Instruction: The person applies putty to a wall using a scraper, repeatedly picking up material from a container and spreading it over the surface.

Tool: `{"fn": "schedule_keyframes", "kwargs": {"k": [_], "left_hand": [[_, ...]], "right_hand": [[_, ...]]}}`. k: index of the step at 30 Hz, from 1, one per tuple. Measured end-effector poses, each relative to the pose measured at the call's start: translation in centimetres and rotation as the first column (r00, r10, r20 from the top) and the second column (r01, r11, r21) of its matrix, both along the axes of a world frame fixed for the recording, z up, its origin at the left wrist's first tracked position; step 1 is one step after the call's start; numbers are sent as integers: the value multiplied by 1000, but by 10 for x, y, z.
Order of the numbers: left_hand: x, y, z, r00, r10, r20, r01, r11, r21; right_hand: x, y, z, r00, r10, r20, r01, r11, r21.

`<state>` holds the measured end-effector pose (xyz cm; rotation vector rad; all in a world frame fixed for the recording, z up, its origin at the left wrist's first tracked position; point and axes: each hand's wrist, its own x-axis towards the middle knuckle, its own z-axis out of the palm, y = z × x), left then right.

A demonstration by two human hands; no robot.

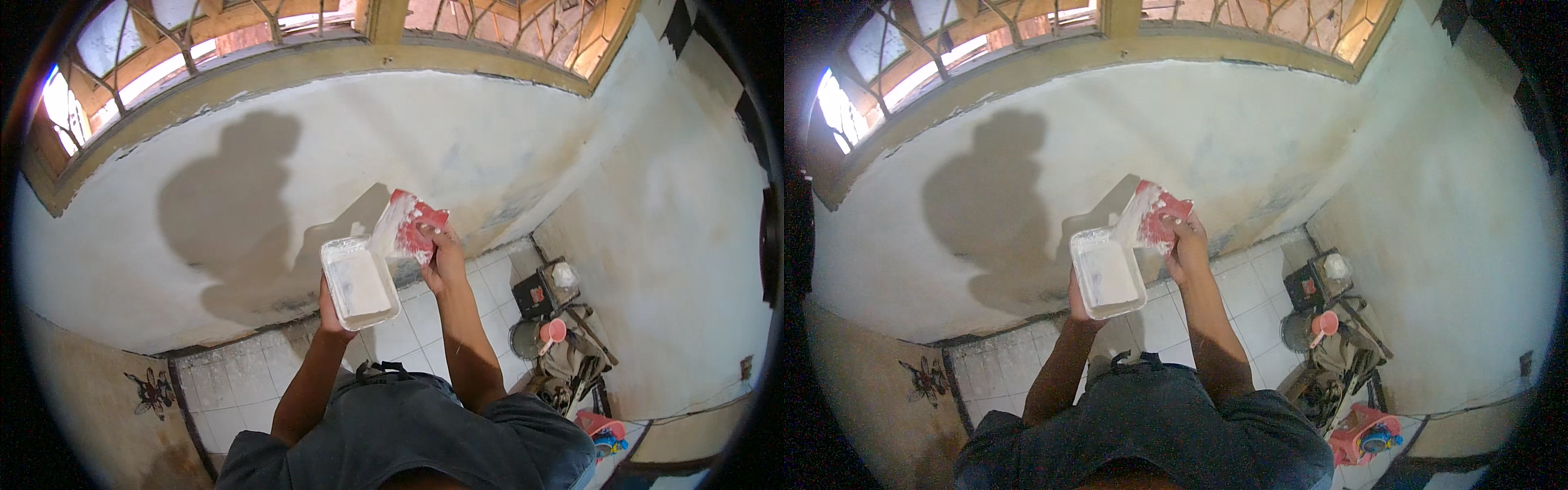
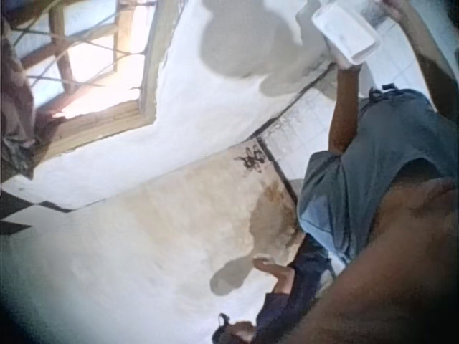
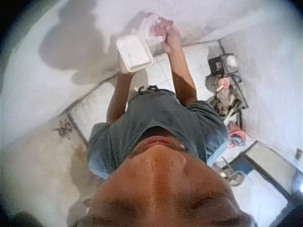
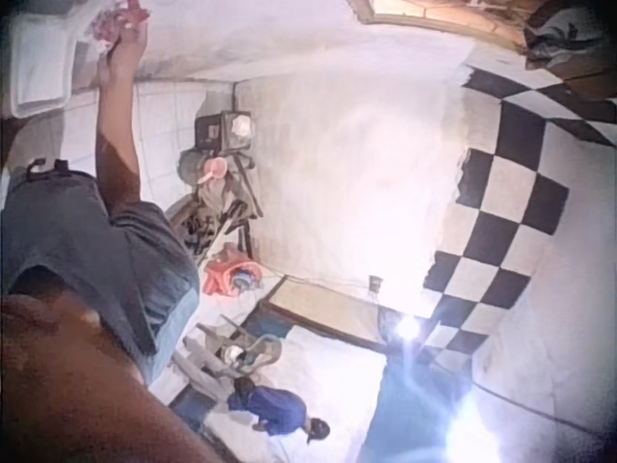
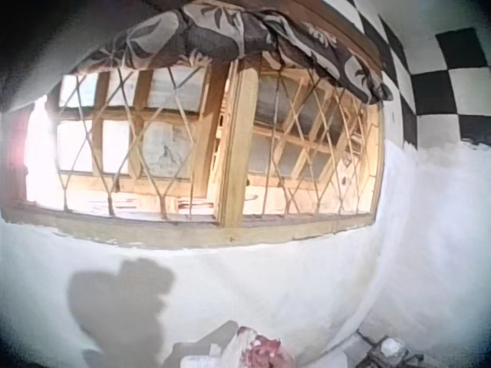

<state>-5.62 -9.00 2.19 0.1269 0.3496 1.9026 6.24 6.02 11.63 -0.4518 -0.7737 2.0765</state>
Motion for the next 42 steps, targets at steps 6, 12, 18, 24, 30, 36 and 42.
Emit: {"fn": "schedule_keyframes", "kwargs": {"k": [6,12,18,24,30,36,42], "left_hand": [[11,19,-4,985,-164,47,164,986,4],[21,27,20,994,-40,-104,51,993,103],[24,26,24,980,42,-196,-24,995,92],[3,28,-16,992,-110,58,104,989,103],[6,26,6,991,-99,85,102,994,-36],[9,29,7,992,-85,90,91,994,-59],[11,33,3,997,-61,47,64,996,-64]], "right_hand": [[31,-14,-37,984,-29,173,15,997,78],[38,-22,-28,885,-107,452,-7,970,244],[34,-28,-18,830,-289,476,75,905,418],[39,-24,-14,750,-487,448,152,785,600],[40,-31,-22,666,-700,258,273,550,789],[42,-30,-28,690,-667,280,222,563,796],[39,-38,-31,577,-759,303,108,438,893]]}}
